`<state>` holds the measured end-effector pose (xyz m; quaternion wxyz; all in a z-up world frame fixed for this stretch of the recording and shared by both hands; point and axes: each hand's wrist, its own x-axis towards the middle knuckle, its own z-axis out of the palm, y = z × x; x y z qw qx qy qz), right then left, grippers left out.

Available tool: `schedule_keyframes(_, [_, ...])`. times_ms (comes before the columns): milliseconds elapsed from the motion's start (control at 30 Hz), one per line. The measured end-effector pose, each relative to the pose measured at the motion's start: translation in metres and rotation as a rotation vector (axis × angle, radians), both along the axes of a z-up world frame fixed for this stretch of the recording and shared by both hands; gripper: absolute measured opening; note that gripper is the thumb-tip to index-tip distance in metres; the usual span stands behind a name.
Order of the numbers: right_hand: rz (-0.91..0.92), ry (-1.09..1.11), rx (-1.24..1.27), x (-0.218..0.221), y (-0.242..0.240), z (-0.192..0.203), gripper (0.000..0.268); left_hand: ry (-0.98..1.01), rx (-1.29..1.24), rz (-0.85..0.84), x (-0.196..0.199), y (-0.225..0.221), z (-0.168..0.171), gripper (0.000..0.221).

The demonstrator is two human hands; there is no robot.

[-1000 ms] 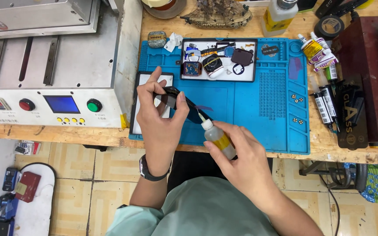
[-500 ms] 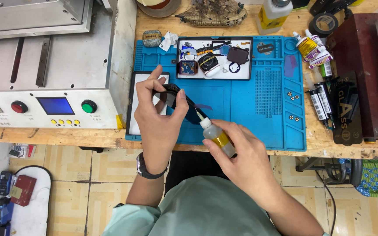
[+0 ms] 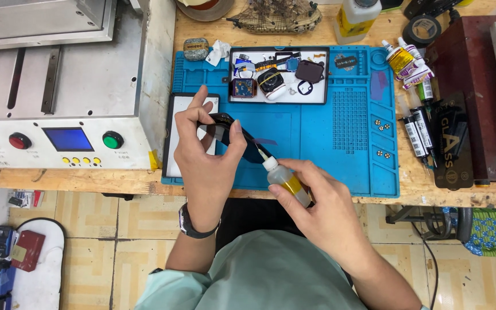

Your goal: Disassembling a smartphone by prying off the back cover and applying adhesive remover at a repair bench.

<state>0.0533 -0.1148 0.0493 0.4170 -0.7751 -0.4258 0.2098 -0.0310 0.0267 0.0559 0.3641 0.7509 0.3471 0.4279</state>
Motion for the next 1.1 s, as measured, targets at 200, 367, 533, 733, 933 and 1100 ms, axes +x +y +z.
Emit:
schedule_keyframes(200, [-0.079, 0.134, -0.031, 0.01, -0.011, -0.002, 0.036, -0.026, 0.009, -0.017, 0.003, -0.008, 0.001, 0.032])
schedule_keyframes(367, [-0.377, -0.174, 0.294, 0.071, -0.012, -0.017, 0.036, -0.106, 0.119, -0.003, 0.006, -0.028, -0.006, 0.028])
schedule_keyframes(533, [-0.361, -0.209, 0.261, 0.124, 0.017, -0.037, 0.037, -0.173, 0.369, 0.005, 0.015, -0.039, -0.025, 0.026])
schedule_keyframes(733, [-0.347, -0.211, 0.076, 0.127, 0.03, -0.043, 0.038, -0.195, 0.424, 0.03, 0.017, -0.045, -0.032, 0.031])
schedule_keyframes(933, [-0.334, -0.304, 0.236, 0.096, 0.018, -0.028, 0.051, -0.158, 0.44, 0.013, 0.016, -0.043, -0.037, 0.03])
schedule_keyframes(1100, [-0.264, -0.234, 0.5, 0.047, -0.006, -0.038, 0.023, -0.169, 0.418, -0.028, 0.015, -0.041, -0.04, 0.034])
